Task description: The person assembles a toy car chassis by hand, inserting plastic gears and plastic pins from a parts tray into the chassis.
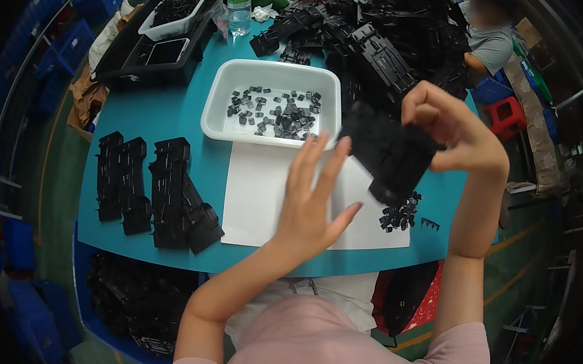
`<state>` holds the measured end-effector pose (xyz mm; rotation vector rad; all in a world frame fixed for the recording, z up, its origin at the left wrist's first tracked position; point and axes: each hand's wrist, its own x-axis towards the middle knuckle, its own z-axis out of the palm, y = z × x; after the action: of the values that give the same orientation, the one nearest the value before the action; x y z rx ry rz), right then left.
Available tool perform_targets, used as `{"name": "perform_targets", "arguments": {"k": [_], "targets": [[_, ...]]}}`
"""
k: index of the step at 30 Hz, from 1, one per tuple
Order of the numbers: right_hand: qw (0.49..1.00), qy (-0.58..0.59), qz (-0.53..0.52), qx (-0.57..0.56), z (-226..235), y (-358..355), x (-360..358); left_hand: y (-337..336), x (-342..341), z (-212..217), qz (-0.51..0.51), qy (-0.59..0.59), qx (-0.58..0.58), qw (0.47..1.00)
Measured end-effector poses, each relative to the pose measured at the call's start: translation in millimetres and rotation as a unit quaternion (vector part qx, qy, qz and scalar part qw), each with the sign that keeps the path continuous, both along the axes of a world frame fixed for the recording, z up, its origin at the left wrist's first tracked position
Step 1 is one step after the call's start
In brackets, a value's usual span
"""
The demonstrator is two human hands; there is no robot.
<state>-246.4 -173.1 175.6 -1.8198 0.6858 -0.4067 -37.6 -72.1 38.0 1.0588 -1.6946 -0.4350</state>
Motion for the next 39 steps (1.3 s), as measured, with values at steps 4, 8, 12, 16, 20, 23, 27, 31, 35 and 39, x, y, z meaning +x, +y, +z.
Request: {"name": "perform_targets", "arguments": {"k": [4,8,12,16,20,23,27,31,35,39], "targets": [[0.994,-0.065,-0.005,0.087,-5.3,31.8,15.4,-8.0,-5.6,-7.0,-0.023,0.053,-0.058,0.997],[0.983,-0.122,-0.076,0.112,-40.7,33.9,9.9,31.3,9.0,-8.1,-0.09,0.25,0.213,0.94],[0.95,-0.2,-0.136,0.195,-94.0,36.5,1.0,52.5,24.7,-9.5,-0.176,0.365,0.352,0.844],[0.933,-0.206,-0.187,0.229,-116.3,46.2,15.6,65.1,36.0,-16.4,-0.233,0.396,0.411,0.787],[0.933,-0.173,-0.213,0.231,-131.8,50.3,24.5,70.7,43.8,-25.8,-0.225,0.396,0.429,0.78],[0.936,-0.113,-0.282,0.178,-141.5,53.3,25.4,74.3,56.0,-33.5,-0.2,0.416,0.469,0.753],[0.941,-0.037,-0.301,0.152,-163.6,41.5,16.2,77.9,72.9,-51.0,-0.13,0.429,0.46,0.767],[0.952,0.045,-0.289,0.087,-174.2,36.9,24.7,79.4,73.2,-56.5,-0.113,0.448,0.456,0.761],[0.954,0.133,-0.267,-0.031,-181.0,40.3,37.3,82.3,69.0,-62.8,-0.116,0.44,0.465,0.759],[0.948,0.16,-0.258,-0.094,-184.2,40.8,40.3,82.0,70.3,-65.4,-0.12,0.449,0.457,0.758]]}}
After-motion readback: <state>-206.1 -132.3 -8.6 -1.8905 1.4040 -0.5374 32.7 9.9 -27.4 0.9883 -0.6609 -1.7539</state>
